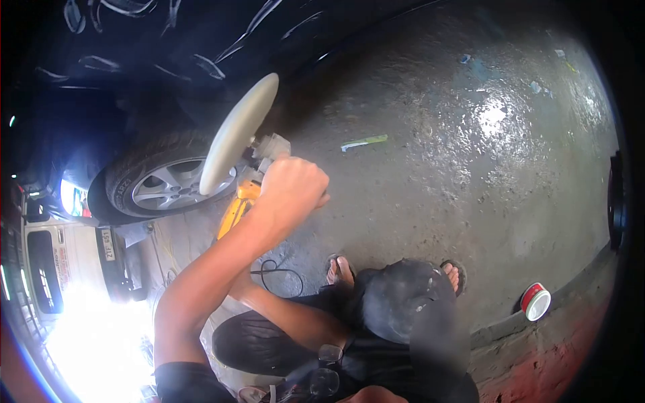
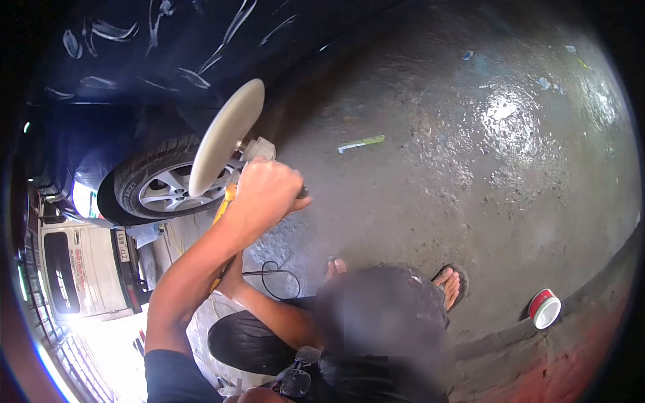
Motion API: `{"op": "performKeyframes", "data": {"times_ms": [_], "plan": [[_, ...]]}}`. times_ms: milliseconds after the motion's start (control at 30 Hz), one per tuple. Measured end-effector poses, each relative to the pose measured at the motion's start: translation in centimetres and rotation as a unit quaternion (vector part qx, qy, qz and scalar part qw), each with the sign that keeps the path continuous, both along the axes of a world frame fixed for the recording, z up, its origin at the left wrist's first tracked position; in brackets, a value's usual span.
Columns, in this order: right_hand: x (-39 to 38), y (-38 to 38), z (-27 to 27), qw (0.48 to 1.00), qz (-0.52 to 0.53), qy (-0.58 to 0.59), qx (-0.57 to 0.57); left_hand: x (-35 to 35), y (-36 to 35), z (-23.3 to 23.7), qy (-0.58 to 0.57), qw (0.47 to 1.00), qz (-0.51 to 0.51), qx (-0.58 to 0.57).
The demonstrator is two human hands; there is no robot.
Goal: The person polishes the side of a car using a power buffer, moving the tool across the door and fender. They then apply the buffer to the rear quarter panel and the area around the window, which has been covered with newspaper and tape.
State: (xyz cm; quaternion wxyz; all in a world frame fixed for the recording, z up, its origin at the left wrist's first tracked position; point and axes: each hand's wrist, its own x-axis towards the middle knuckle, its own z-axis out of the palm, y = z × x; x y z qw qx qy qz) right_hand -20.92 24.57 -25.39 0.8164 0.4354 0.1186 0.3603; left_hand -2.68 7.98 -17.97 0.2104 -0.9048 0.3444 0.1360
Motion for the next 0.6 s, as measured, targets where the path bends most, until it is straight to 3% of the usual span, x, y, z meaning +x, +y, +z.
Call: {"op": "performKeyframes", "data": {"times_ms": [133, 200, 267, 333, 400, 500, 533, 600], "plan": [[3.3, -1.9, -2.4, 0.998, -0.053, -0.024, -0.015, 1.4, -4.4, -0.1, -0.042, 0.997, -0.061, -0.039], [5.2, -3.3, -3.8, 0.996, -0.072, -0.043, -0.008, 2.7, -6.5, -1.8, -0.083, 0.987, -0.085, -0.104], [6.9, -4.6, -5.4, 0.993, -0.089, -0.065, 0.032, 3.9, -8.3, -5.0, -0.135, 0.957, -0.174, -0.191], [8.2, -5.8, -6.8, 0.985, -0.111, -0.082, 0.100, 4.8, -12.6, -3.8, -0.055, 0.986, -0.151, -0.053], [8.9, -7.1, -7.8, 0.978, -0.134, -0.103, 0.125, 5.2, -14.7, -2.0, -0.057, 0.983, -0.174, -0.030], [8.6, -6.7, -9.0, 0.960, -0.209, -0.185, 0.016, 5.1, -14.1, -0.8, -0.081, 0.981, -0.177, -0.020], [7.3, -3.2, -13.2, 0.980, -0.116, -0.138, 0.086, 4.8, -13.5, -0.9, -0.090, 0.980, -0.176, -0.021], [4.9, -0.4, -14.9, 0.965, 0.064, 0.014, 0.253, 4.1, -11.2, -1.5, -0.084, 0.986, -0.140, -0.026]]}}
